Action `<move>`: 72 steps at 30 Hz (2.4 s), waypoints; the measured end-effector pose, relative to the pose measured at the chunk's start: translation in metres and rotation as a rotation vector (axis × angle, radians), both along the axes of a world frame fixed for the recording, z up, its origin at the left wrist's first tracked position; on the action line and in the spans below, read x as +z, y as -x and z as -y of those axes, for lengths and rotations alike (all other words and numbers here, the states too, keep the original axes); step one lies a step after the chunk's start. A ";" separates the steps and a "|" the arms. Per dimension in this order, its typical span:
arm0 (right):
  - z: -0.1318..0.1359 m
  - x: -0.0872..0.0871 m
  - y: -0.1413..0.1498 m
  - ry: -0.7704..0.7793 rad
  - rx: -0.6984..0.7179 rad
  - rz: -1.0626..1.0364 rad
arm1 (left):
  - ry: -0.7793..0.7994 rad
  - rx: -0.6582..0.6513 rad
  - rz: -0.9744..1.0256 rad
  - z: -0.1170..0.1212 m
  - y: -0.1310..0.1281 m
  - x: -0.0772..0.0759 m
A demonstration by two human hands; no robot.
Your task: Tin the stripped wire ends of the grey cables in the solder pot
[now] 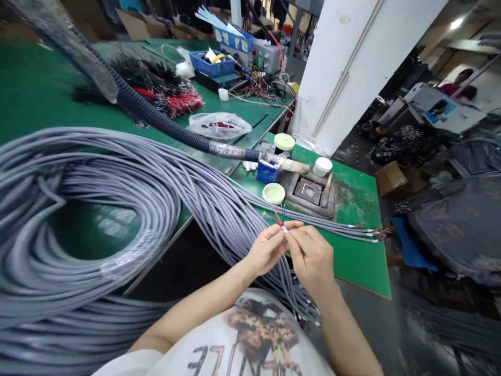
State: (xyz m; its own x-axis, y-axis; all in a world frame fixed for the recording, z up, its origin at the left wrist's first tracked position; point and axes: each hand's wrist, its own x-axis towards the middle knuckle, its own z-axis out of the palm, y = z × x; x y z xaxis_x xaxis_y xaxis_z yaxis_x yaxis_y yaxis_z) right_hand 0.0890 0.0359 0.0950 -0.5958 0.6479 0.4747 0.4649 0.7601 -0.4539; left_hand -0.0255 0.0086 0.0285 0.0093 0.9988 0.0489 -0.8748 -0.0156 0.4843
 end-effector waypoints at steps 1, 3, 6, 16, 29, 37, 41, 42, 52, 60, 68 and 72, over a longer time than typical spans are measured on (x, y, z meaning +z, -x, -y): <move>-0.001 0.002 -0.001 -0.035 -0.017 0.023 | -0.008 -0.005 -0.005 -0.001 -0.001 -0.001; -0.003 0.007 -0.004 -0.112 -0.047 0.065 | -0.014 -0.013 0.000 -0.002 -0.003 -0.004; -0.007 0.018 -0.005 -0.202 -0.077 0.082 | 0.007 0.002 -0.012 -0.006 -0.009 -0.011; -0.021 0.033 0.014 -0.389 -0.067 0.271 | -0.109 0.063 -0.356 -0.007 -0.018 -0.011; -0.019 0.054 0.000 -0.223 -0.013 0.071 | -0.026 0.059 -0.336 0.007 -0.016 -0.016; -0.018 0.024 0.013 -0.312 -0.011 0.166 | -0.043 0.106 -0.385 0.005 -0.011 -0.010; -0.014 0.022 0.013 -0.299 -0.028 0.050 | -0.029 0.141 -0.361 0.004 -0.005 -0.010; -0.014 0.021 0.013 -0.296 -0.034 0.035 | -0.025 0.146 -0.355 0.003 -0.003 -0.011; -0.032 0.003 -0.002 -0.264 0.175 -0.033 | 0.067 0.172 -0.221 -0.001 0.018 -0.018; -0.051 -0.018 -0.001 -0.293 0.469 0.159 | 0.115 0.173 -0.096 -0.008 0.031 -0.009; -0.046 0.007 0.019 -0.343 0.103 0.006 | 0.070 0.196 -0.286 -0.009 0.020 -0.012; -0.045 0.012 0.031 -0.453 0.001 0.110 | 0.037 0.169 -0.350 -0.013 0.011 -0.015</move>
State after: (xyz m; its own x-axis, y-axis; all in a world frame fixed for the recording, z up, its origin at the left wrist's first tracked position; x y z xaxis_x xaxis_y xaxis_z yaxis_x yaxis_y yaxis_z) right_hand 0.0581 0.0811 0.1073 -0.6592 0.3888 0.6437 0.4907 0.8710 -0.0236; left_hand -0.0364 0.0211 0.0132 -0.1455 0.9887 0.0358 -0.6432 -0.1220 0.7559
